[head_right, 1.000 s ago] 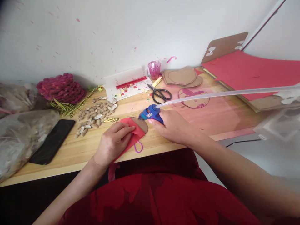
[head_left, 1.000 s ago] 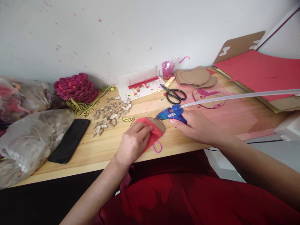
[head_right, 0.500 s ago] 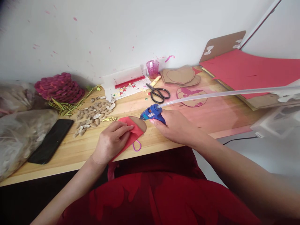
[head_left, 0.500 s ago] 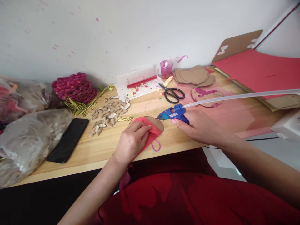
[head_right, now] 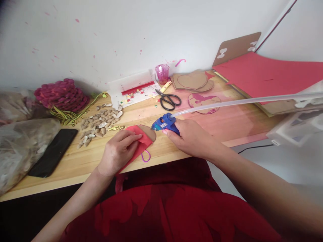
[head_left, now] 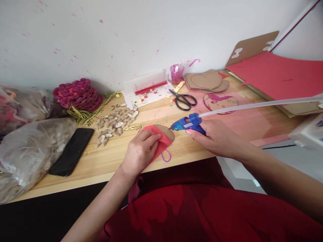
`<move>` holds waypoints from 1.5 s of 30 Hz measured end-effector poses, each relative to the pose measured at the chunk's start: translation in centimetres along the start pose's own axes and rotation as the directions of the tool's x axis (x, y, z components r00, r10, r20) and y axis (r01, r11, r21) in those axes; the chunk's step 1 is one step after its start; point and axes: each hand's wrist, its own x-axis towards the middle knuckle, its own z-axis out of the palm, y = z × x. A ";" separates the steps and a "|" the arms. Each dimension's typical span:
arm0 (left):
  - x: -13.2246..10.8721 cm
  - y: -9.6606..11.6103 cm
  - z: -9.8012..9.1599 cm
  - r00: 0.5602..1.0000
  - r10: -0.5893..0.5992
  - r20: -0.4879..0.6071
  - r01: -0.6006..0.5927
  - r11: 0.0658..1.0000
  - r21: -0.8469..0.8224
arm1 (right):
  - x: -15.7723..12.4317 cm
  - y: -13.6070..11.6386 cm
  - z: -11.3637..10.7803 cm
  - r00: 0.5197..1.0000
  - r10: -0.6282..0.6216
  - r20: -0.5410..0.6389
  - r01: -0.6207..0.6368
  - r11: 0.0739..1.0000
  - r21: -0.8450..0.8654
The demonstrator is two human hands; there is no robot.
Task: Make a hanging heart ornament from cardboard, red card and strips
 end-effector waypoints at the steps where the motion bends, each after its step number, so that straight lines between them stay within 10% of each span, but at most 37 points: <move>1: 0.0 0.0 0.0 1.000 -0.002 -0.002 0.002 1.000 0.002 | -0.1 0.0 0.0 1.000 -0.004 0.000 0.004 1.000 -0.003; 45: -0.1 -0.1 0.0 1.000 -0.009 -0.011 0.009 0.999 -0.038 | -2.9 -0.6 -1.0 0.999 -0.011 0.041 0.015 0.996 -0.086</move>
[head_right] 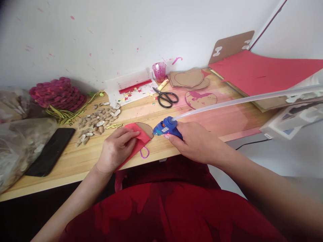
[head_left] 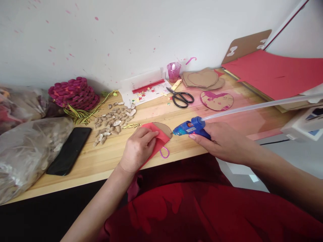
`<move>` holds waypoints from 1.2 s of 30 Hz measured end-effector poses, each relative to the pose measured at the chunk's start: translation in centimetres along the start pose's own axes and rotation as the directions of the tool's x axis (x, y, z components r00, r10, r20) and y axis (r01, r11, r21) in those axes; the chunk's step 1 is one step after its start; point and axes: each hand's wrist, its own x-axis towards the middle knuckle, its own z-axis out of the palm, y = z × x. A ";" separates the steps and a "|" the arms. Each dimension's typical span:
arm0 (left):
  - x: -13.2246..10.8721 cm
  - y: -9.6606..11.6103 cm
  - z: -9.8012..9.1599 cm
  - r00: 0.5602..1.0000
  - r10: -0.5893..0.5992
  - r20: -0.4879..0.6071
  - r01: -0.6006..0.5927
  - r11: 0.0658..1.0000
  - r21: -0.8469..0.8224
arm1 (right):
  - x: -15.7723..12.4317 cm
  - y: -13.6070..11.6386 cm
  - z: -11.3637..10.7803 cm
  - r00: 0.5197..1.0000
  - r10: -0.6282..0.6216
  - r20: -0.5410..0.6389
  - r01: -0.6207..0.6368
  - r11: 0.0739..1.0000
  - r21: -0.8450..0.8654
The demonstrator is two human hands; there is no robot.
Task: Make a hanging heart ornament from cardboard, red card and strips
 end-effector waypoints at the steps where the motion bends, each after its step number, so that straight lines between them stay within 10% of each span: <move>1: 0.0 0.0 0.0 1.000 -0.003 -0.001 0.003 1.000 -0.001 | 0.0 0.0 0.0 1.000 -0.008 -0.001 0.008 1.000 0.005; 36: 0.3 0.5 -0.7 0.991 -0.130 0.025 0.131 0.988 -0.079 | 2.1 -1.3 0.4 1.000 -0.024 -0.008 0.025 0.995 0.099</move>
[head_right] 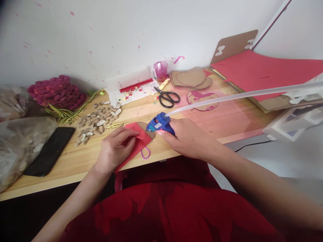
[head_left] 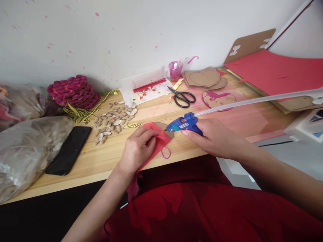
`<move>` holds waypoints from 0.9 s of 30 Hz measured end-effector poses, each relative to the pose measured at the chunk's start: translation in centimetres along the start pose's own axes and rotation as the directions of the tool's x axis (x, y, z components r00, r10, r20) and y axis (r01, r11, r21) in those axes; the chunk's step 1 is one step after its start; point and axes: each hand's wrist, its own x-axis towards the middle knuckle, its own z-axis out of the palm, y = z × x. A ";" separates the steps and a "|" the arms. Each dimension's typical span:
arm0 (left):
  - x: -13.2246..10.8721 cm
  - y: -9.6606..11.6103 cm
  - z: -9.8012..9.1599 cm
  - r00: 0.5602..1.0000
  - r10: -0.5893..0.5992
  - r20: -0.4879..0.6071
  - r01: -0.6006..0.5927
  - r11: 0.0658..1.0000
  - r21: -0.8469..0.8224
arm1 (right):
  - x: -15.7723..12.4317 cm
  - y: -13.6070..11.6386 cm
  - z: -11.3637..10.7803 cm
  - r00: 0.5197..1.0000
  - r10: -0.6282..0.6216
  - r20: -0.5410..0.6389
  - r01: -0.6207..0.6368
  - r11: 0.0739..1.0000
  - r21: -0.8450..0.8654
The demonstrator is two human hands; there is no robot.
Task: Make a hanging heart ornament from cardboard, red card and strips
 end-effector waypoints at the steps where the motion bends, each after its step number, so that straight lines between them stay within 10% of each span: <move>1: 0.0 0.0 0.0 1.000 -0.002 -0.002 0.002 1.000 0.000 | 0.2 -0.1 0.1 1.000 -0.008 -0.001 0.008 1.000 0.005; 20: 0.0 0.1 0.1 0.999 -0.005 0.032 0.005 1.000 0.027 | 0.9 -0.8 -0.5 0.999 -0.033 0.011 0.035 0.991 -0.129; 27: -0.3 0.2 0.2 0.997 -0.076 0.007 0.076 0.996 0.044 | 0.8 0.3 0.1 0.990 -0.005 -0.138 0.023 0.992 0.126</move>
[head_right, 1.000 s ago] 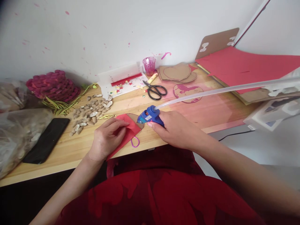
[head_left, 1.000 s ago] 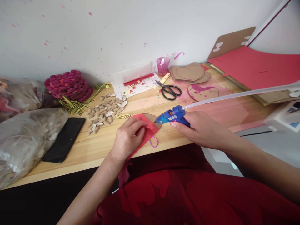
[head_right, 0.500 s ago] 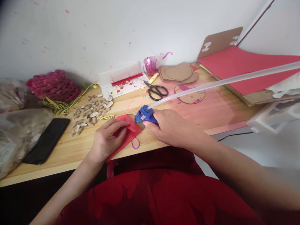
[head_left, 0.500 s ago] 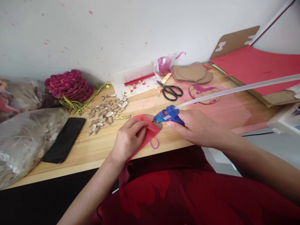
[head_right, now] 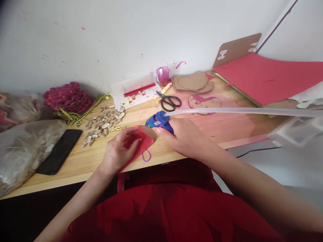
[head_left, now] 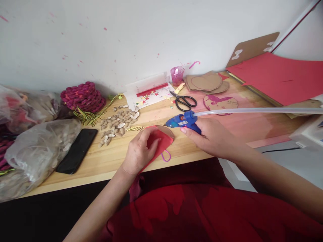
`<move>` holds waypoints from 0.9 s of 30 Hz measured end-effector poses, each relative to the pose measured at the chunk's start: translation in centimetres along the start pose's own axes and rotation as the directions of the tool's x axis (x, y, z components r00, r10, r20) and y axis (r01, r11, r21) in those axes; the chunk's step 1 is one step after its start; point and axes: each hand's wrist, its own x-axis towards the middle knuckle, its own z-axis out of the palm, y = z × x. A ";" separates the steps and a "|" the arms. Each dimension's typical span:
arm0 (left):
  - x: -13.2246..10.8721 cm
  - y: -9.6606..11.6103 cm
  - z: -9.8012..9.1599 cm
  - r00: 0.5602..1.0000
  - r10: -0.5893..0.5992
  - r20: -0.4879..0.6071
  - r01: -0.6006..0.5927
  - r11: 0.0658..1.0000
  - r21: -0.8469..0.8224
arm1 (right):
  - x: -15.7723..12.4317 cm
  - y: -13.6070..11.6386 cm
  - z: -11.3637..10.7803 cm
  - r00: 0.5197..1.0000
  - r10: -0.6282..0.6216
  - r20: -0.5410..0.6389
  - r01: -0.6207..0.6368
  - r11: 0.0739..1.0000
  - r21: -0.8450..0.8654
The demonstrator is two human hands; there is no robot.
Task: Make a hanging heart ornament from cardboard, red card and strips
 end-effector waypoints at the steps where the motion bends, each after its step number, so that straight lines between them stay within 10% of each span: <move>1: -0.1 0.0 0.0 1.000 0.017 0.010 -0.017 1.000 0.008 | -0.1 0.4 0.2 0.999 0.022 -0.027 -0.020 0.997 0.078; 10: -0.7 -0.1 0.2 0.938 0.162 0.307 -0.204 0.973 0.110 | -2.0 2.6 2.5 0.959 0.275 0.069 -0.247 0.694 0.676; 27: 0.4 2.5 0.4 0.873 -0.023 0.487 -0.107 0.966 0.236 | -2.3 3.5 3.9 0.970 0.244 0.013 -0.147 0.540 0.829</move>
